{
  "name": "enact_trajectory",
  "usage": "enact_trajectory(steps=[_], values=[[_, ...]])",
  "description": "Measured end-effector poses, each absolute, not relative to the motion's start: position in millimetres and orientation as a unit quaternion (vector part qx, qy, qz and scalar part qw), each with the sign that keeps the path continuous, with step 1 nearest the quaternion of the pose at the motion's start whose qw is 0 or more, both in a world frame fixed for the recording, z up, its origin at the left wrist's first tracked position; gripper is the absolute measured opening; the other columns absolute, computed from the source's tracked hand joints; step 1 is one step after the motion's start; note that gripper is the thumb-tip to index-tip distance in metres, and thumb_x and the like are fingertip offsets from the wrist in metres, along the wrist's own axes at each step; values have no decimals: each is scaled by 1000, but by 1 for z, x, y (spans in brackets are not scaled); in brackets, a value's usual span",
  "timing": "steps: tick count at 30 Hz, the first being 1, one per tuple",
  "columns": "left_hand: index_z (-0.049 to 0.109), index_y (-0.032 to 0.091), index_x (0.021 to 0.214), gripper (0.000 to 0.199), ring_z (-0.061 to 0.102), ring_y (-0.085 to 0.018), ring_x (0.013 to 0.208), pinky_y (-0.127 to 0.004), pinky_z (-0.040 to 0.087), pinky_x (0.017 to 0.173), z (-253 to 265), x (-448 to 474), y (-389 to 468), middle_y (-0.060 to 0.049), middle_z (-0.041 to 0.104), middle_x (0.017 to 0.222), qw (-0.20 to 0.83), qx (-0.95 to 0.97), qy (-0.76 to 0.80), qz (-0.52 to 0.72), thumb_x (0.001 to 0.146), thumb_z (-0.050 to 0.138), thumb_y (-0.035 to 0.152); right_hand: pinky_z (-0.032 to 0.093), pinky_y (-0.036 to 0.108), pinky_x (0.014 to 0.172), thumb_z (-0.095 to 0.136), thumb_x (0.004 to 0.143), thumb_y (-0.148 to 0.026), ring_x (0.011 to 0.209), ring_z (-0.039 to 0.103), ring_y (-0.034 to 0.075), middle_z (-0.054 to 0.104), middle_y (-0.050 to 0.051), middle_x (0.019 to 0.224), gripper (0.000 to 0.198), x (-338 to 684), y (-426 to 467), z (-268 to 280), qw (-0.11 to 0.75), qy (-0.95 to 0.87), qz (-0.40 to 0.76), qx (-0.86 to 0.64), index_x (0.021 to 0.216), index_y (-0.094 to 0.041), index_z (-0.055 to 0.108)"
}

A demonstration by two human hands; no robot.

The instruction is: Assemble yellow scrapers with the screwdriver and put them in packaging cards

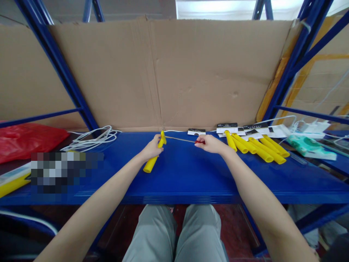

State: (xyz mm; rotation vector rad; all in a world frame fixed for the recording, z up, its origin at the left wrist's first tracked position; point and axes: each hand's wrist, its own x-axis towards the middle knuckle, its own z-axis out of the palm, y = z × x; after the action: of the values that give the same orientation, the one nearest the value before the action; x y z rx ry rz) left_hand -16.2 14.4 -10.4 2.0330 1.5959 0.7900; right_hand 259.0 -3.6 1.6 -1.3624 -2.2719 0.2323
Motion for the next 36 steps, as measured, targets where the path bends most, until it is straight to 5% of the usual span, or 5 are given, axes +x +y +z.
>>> enact_trajectory(steps=[5, 14, 21, 29, 36], values=[[37, 17, 124, 58, 61, -23, 98, -34, 51, 78, -10, -15, 14, -14, 55, 121, 216, 733, 581, 280, 70, 52, 3, 41, 27, 57, 62, 69, -34, 63, 56, 16, 63, 4, 74, 21, 261, 0, -2, 272, -816, 59, -507, 76, -21, 46], [38, 19, 124, 59, 61, -23, 98, -33, 52, 77, -9, -15, 13, -13, 56, 121, 216, 729, 587, 279, 69, 53, 3, 43, 29, 59, 51, 79, -42, 61, 56, 16, 63, 4, 68, 22, 257, -6, 3, 251, -828, 87, -494, 74, -20, 53], [38, 19, 125, 61, 61, -23, 98, -32, 51, 78, -12, -16, 16, -13, 57, 119, 214, 732, 582, 284, 68, 53, 3, 41, 26, 56, 65, 68, -39, 60, 56, 16, 62, 2, 70, 25, 260, -2, 0, 269, -815, 51, -512, 74, -21, 48], [39, 20, 123, 59, 61, -23, 99, -33, 52, 78, -11, -16, 16, -13, 56, 121, 214, 727, 586, 287, 68, 53, 2, 43, 29, 61, 50, 81, -37, 66, 59, 18, 66, 6, 75, 18, 256, -6, 4, 237, -830, 28, -504, 75, -20, 56], [38, 19, 124, 60, 61, -24, 100, -34, 52, 78, -10, -15, 15, -14, 55, 124, 214, 726, 588, 284, 68, 53, 2, 41, 27, 59, 62, 72, -36, 67, 59, 18, 66, 4, 77, 19, 259, -2, 1, 253, -825, 0, -506, 82, -21, 55]])
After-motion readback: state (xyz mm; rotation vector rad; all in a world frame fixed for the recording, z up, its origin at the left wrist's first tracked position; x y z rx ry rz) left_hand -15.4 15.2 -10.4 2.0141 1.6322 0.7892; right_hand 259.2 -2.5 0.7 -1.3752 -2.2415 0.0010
